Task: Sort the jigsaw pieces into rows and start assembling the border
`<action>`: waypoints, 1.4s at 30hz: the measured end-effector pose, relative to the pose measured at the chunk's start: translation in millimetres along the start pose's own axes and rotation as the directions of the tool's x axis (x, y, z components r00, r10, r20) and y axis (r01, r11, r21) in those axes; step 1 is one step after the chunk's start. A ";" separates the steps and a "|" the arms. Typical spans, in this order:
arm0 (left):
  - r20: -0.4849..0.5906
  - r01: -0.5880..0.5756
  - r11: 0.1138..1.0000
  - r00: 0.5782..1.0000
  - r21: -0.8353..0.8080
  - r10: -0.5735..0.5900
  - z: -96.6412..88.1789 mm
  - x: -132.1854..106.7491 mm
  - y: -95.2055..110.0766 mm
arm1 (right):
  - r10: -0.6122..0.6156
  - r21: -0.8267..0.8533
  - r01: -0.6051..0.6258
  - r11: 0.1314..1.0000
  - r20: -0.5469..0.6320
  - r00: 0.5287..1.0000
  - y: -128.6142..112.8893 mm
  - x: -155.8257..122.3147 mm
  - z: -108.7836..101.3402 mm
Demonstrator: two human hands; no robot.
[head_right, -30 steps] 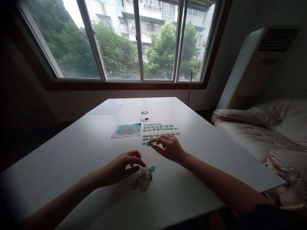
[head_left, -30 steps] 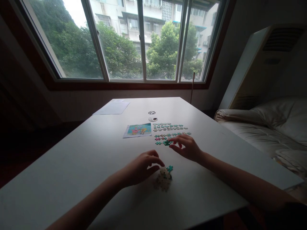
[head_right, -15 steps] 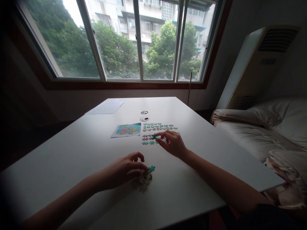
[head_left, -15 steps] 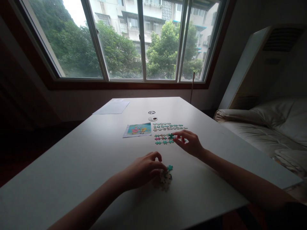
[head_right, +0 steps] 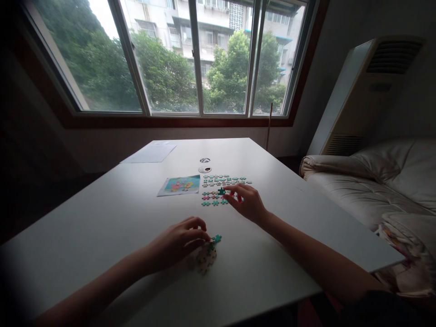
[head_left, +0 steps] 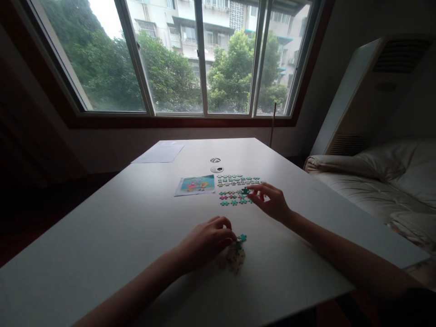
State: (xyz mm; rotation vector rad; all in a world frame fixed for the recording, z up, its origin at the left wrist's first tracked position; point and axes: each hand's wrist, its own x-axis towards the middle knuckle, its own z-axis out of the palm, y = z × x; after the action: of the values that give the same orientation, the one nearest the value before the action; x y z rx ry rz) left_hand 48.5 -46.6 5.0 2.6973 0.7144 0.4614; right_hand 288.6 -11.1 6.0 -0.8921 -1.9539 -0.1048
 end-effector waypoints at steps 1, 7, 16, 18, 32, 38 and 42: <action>-0.015 -0.005 1.000 1.000 0.009 0.006 -0.1 0.3 -0.1 | 0.002 0.001 -0.002 1.000 0.000 1.000 0.4 0.0 0.1; -0.077 -0.016 1.000 0.997 0.024 0.017 0.3 1.7 -3.3 | 0.007 -0.010 -0.007 1.000 0.014 1.000 0.9 -1.9 1.2; -0.182 0.060 0.998 0.982 0.029 -0.054 -5.3 0.4 -8.9 | 0.153 -0.163 -0.134 0.977 0.112 0.982 40.2 21.4 -9.7; -0.201 0.075 0.997 0.977 0.025 -0.068 -8.2 1.0 -9.3 | 0.222 -0.215 -0.188 0.958 0.145 0.964 63.0 29.3 -13.2; -0.273 0.234 0.953 0.920 -0.194 -0.282 -8.6 5.6 -22.5 | 0.632 -0.438 -0.496 0.750 0.253 0.733 164.1 13.1 -7.8; -0.201 0.345 0.866 0.878 -0.362 -0.434 -2.1 9.8 -28.2 | 0.641 -0.456 -0.494 0.740 0.255 0.724 166.5 12.9 -8.6; -0.163 0.360 0.820 0.868 -0.445 -0.470 -3.0 11.0 -27.2 | 0.599 -0.444 -0.459 0.769 0.252 0.760 154.7 18.6 -11.5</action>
State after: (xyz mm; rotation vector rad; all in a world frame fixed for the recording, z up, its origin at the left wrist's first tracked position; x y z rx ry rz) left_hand 45.0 -17.7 0.0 2.0314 1.1197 0.7670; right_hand 388.3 107.2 -16.1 -1.8163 -1.9676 0.0638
